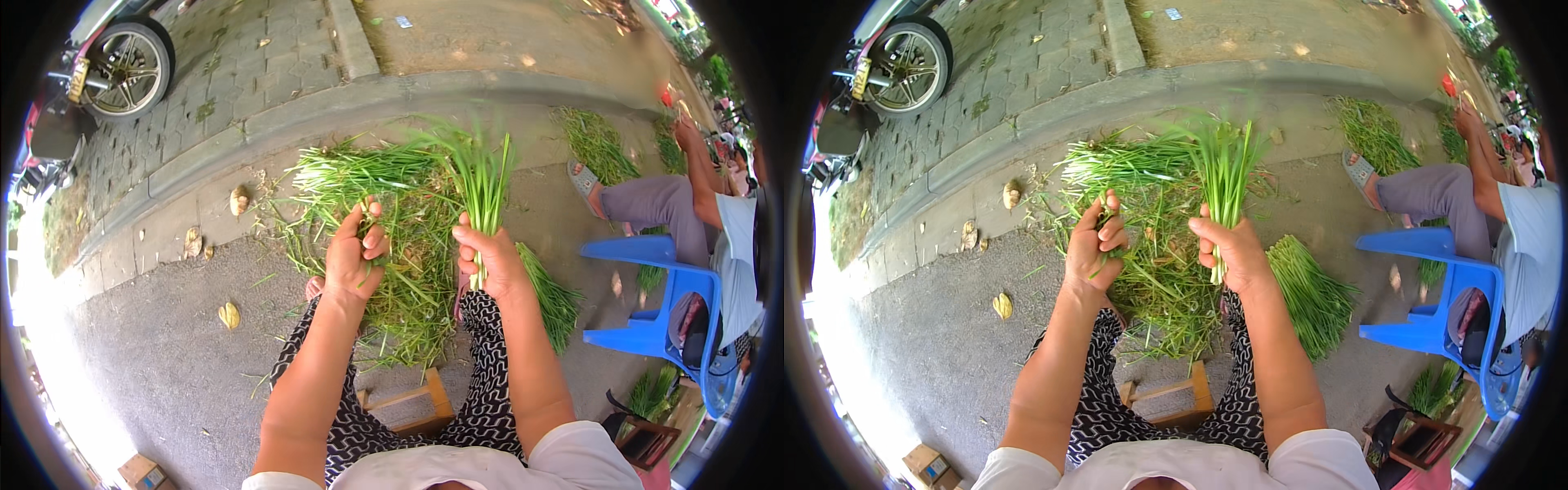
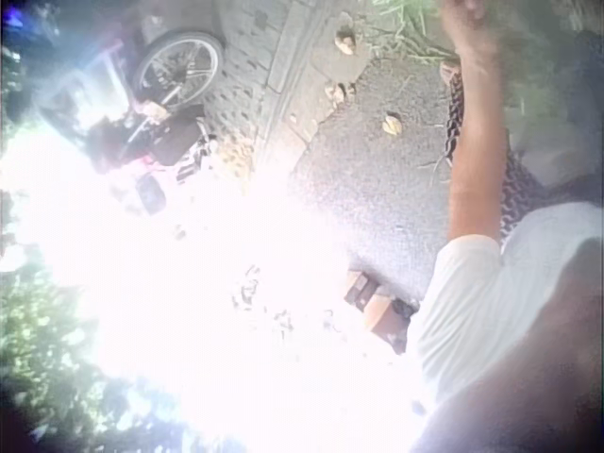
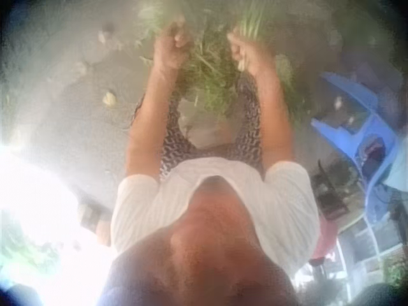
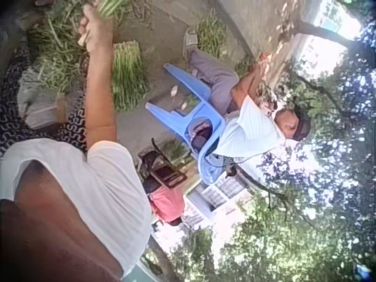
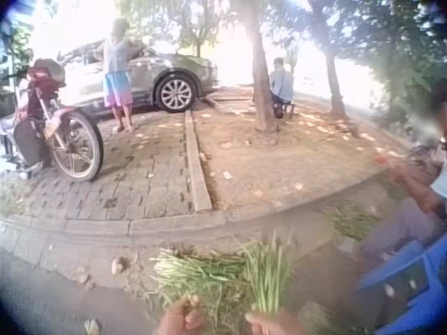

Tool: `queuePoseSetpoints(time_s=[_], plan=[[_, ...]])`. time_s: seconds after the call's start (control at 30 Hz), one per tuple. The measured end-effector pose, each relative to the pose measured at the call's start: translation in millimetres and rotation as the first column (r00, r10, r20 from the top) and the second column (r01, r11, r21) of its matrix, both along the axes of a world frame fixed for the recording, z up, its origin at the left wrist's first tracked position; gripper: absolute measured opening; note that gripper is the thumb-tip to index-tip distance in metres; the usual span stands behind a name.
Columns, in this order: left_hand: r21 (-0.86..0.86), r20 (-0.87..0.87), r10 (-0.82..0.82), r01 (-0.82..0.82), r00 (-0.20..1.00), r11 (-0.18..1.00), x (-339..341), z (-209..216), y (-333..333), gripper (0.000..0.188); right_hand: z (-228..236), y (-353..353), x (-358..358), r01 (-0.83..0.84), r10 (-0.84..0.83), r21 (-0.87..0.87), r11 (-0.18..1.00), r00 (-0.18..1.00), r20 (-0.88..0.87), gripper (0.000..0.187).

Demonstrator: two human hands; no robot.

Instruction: The person sorts green chive-like vegetable stalks by hand, plucking individual stalks from a pile, removing dry outer layers, and gathering them into a neat bundle.

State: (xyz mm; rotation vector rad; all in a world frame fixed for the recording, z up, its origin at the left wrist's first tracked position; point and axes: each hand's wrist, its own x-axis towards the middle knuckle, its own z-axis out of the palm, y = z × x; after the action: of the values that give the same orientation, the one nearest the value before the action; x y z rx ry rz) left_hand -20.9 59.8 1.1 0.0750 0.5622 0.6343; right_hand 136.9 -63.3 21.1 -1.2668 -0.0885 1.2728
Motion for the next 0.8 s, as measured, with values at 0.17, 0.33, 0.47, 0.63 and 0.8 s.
queuePoseSetpoints(time_s=[0.17,0.33,0.47,0.63,0.8], plan=[[0.002,-0.027,-0.001,0.001,1.0,1.0,5.2,6.1,-4.4,0.015,-11.8,-2.1,-24.9,-0.223,0.222,0.038,0.974,0.975,0.024,0.024],[0.104,-0.123,-0.017,0.03,0.992,0.994,8.6,4.5,-6.8,0.018,0.3,-2.2,-35.3,-0.434,0.435,0.034,0.9,0.894,-0.105,0.018],[0.12,-0.168,-0.003,0.024,0.986,0.992,7.4,4.5,-5.8,0.019,1.9,-2.9,-27.9,-0.46,0.46,0.003,0.888,0.887,-0.034,0.018],[0.128,-0.175,0.122,-0.101,0.977,0.987,-4.9,1.9,11.3,0.016,-1.1,-10.6,-0.4,-0.3,0.301,0.029,0.953,0.953,-0.025,0.02],[0.191,-0.212,0.235,-0.196,0.949,0.962,-34.3,-7.6,36.3,0.016,6.9,-19.8,27.6,-0.034,0.035,0.047,0.998,0.999,-0.005,0.017]])
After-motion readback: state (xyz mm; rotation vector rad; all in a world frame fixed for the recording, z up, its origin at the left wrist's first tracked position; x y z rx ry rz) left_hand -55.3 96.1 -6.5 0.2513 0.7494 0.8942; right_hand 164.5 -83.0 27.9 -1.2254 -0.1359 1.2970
